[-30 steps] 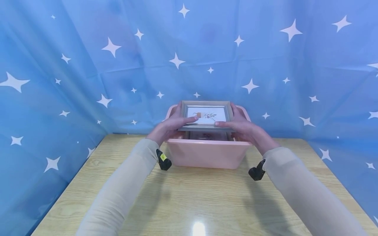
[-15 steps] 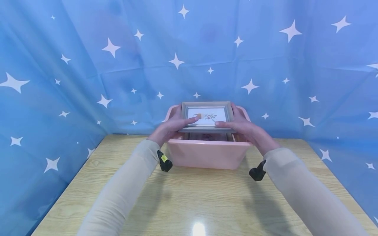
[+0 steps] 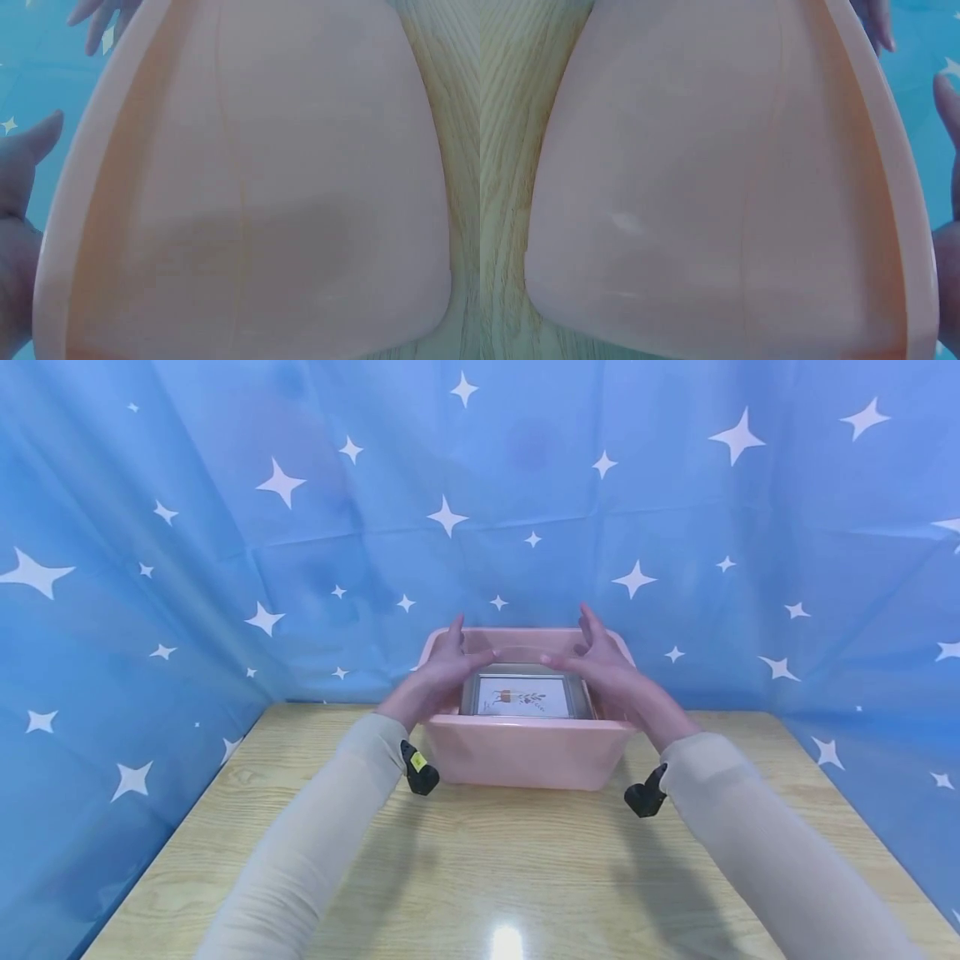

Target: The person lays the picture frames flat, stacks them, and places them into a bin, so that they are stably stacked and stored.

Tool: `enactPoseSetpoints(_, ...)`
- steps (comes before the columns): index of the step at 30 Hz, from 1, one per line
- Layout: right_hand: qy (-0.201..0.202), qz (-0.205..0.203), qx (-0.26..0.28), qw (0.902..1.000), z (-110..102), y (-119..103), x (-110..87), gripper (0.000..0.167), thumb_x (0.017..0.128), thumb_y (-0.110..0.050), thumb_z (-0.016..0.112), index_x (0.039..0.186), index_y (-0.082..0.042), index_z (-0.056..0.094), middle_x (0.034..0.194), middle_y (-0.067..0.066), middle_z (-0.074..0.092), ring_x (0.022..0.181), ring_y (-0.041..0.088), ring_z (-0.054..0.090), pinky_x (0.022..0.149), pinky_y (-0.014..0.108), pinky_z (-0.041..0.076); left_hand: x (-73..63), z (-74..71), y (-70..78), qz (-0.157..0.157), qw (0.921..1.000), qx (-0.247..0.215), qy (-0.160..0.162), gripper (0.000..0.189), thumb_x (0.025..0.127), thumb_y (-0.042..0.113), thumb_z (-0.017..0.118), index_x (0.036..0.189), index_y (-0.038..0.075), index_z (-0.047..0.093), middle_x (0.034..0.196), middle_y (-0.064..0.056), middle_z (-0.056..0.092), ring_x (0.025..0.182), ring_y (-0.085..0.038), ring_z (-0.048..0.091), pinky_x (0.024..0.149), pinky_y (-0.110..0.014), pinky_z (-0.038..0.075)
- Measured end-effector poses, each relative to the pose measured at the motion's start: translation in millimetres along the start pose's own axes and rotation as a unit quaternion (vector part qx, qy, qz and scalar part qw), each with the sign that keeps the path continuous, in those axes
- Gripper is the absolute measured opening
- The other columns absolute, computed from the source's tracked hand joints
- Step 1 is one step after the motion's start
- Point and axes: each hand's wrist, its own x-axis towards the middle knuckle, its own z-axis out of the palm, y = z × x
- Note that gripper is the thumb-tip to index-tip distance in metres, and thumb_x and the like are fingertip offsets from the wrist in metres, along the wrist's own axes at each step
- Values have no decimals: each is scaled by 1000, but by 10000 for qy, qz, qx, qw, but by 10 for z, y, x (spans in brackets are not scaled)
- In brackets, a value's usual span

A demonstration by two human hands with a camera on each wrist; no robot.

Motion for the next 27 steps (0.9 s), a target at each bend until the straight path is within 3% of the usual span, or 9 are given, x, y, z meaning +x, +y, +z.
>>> enactPoseSetpoints(8,206,-145,2,9997,-57,6,8,123,86,-50,81,161,-42,-17,170,-7,-11,156,31,12,120,61,17,12,-28,5,352,9994,-22,8,104,94,44,74,164,42,-5,173,3,3,157,-27,7,122,-54,17)
enactPoseSetpoints(14,199,-347,-28,9992,-98,37,-46,123,87,-45,82,162,-41,-15,171,-4,-11,155,35,12,118,64,20,-20,-45,22,624,9976,284,26,100,97,43,71,165,40,-2,172,2,4,156,-28,9,121,-57,19)
enactPoseSetpoints(17,177,-533,-296,9980,-128,58,-97,118,90,-42,80,162,-41,-15,171,-2,-10,155,37,10,117,67,20,-43,-59,13,974,9923,747,176,97,98,37,71,166,34,2,172,0,7,156,-30,12,120,-57,21)
enactPoseSetpoints(20,130,-775,-859,9932,-164,56,-173,112,94,-42,74,162,-37,-15,172,3,-9,155,41,8,115,71,19,-77,-67,1,1435,9750,1632,461,95,97,31,73,167,24,9,172,-5,11,156,-31,13,123,-53,17)
enactPoseSetpoints(24,-11,-1182,-1825,9761,-211,29,-305,106,99,-44,67,164,-25,-13,171,12,-8,154,44,1,116,71,13,-174,-87,22,1810,9342,2955,846,92,96,35,73,166,18,16,170,-12,15,156,-33,6,124,-51,1)
enactPoseSetpoints(27,-140,-1398,-2339,9620,-244,18,-412,100,101,-44,63,165,-17,-10,170,15,-10,155,40,-6,118,68,8,-275,-106,66,1870,9094,3578,999,86,98,41,69,165,17,21,170,-13,16,156,-36,6,124,-53,-3)
